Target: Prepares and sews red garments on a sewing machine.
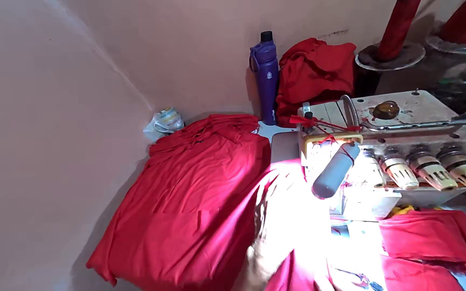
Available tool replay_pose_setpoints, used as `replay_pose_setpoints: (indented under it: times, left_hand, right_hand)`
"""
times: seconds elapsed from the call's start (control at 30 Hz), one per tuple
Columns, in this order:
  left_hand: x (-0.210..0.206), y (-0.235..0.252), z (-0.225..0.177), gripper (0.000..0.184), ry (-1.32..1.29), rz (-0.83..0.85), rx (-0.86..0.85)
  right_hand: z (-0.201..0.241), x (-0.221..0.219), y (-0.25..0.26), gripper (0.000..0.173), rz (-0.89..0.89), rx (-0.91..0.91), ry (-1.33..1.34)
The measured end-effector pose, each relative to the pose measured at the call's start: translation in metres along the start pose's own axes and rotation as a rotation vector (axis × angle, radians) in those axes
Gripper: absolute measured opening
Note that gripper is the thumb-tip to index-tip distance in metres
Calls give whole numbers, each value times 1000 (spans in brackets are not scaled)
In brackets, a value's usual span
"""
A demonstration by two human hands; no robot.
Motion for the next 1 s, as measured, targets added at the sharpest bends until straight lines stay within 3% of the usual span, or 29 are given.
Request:
replay_pose_setpoints:
  times: [0.13,0.27,0.33,0.4,0.57,0.7,0.77,0.87,1.0]
  left_hand:
    - [-1,29,11,44,-129,237,221]
    - [-9,50,15,42,-87,275,122]
    - [-34,69,31,43,18,188,41]
    - [-72,98,55,43,80,-2,-23]
    - [-88,160,67,42,184,107,170]
    - [-74,176,69,38,200,142,302]
    - [-51,164,64,33,127,49,283]
    - [-11,107,61,25,-159,-97,126]
    - [48,-18,116,22,-497,-399,48]
  right_hand:
    - [-7,-4,22,20,16,-64,42]
    - [-12,-3,27,17,-4,-61,39]
    - [-15,-4,28,17,-9,-57,30]
    - [-16,-4,30,16,-2,-59,32]
    - [-15,-2,38,15,-31,-47,53]
    - [-14,-3,45,16,-77,-83,20]
    - [-13,-4,47,17,-110,-74,15]
    - [-15,-3,44,18,-169,-70,42]
    - [-14,-7,43,16,-177,-68,117]
Point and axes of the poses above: each hand's wrist, its own y-axis towards the middle knuckle, its own x-axis out of the back of the hand, z = x × y, the point moved 7 cm from there along y, towards the middle knuckle, and after that the axes turned 12 degrees about x, right-handed, at the moved point
